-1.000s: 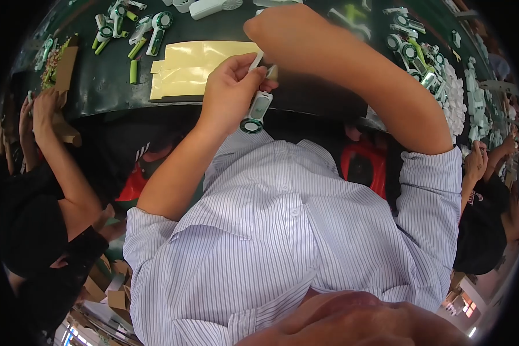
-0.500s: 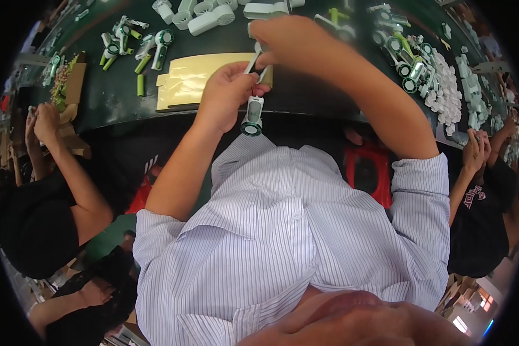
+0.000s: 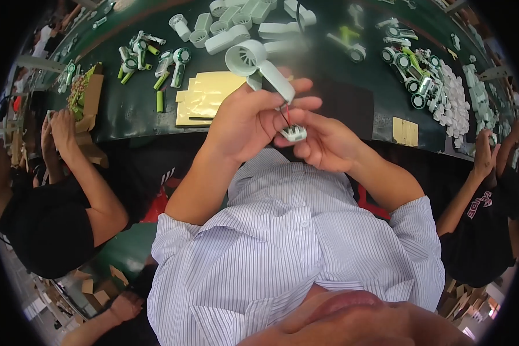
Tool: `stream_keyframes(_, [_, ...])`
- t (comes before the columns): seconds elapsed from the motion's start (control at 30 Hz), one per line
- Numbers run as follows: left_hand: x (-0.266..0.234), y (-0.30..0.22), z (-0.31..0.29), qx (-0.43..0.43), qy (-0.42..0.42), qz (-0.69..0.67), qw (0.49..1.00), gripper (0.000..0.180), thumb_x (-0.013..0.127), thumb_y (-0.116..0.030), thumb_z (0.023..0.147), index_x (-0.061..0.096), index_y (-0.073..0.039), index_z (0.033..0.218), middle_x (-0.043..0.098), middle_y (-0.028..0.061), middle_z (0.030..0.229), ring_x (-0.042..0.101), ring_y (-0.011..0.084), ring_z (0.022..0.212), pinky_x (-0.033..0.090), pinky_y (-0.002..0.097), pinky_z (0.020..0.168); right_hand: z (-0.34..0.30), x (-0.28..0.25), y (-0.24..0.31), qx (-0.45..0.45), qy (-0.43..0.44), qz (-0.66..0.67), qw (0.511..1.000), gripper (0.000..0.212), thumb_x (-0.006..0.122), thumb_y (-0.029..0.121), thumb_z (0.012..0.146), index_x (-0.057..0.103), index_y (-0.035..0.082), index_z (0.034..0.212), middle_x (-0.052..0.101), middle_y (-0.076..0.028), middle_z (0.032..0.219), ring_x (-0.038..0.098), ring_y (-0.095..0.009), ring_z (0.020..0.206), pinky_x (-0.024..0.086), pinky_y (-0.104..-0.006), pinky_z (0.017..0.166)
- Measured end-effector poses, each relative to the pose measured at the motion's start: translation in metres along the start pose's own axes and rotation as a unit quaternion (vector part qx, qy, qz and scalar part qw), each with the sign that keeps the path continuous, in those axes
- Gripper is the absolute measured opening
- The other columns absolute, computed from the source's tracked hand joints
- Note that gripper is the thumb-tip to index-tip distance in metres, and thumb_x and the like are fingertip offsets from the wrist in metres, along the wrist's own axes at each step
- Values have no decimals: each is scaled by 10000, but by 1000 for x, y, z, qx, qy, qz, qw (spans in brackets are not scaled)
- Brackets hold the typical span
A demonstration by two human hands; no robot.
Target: The person assembles plastic toy components by hand, combining a toy casing, a battery, a plastic fan, and green plastic parts, referring to a yellow instruction sheet.
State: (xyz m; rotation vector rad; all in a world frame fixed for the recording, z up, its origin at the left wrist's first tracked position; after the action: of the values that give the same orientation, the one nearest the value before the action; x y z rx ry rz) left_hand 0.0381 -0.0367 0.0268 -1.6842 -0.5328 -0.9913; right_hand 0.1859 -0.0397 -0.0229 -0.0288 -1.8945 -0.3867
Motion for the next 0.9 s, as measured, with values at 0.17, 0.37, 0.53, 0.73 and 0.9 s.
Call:
stream_keyframes(0.17, [25,-13,-5,-11,192,-95,977,410,424,50,886,416,19,1296,534,196,1173,637,321,986,582,374,851,6,20,-9,-92,87,20,992,329,471,255,1010,523,5,1218,628,-110,1099,642,-141,903,533,-222,656])
stream_keyframes(0.37, [13,-15,12,106,184,-88,973,419,416,56,860,474,-56,1260,504,153,1160,592,277,1002,546,358,813,16,21,-5,-172,112,119,972,343,572,272,968,537,56,1233,625,-30,1084,549,-74,808,456,-175,588])
stream_keyframes(0.53, [-11,-12,23,194,81,-40,977,411,442,49,833,486,-64,1226,534,126,1143,557,285,1065,470,415,955,17,-2,42,-354,-31,-65,933,315,536,233,977,501,58,1237,639,-113,1122,677,-144,830,535,-226,580])
stream_keyframes(0.73, [-29,-7,22,167,-47,122,977,404,570,-10,896,445,-2,1280,571,122,1206,551,262,1164,422,424,1025,13,-6,69,-333,-52,-169,926,412,462,253,1014,430,-5,1334,624,-144,1164,688,-215,879,591,-279,679])
stream_keyframes(0.9, [-30,-26,15,194,25,474,859,434,732,-36,809,555,-7,1205,558,117,1295,527,228,1205,422,357,1004,9,-18,78,-254,-47,-206,944,406,462,262,1017,472,-11,1317,634,-137,1140,651,-160,812,562,-278,719])
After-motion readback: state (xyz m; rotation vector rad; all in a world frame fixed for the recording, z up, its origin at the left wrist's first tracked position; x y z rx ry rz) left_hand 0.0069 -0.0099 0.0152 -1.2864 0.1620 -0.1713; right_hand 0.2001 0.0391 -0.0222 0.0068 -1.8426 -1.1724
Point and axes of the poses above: each hand's wrist, its own z-axis towards the middle knuckle, its own x-axis out of the palm, y = z × x, the point moved 4 cm from there along z, towards the middle knuckle
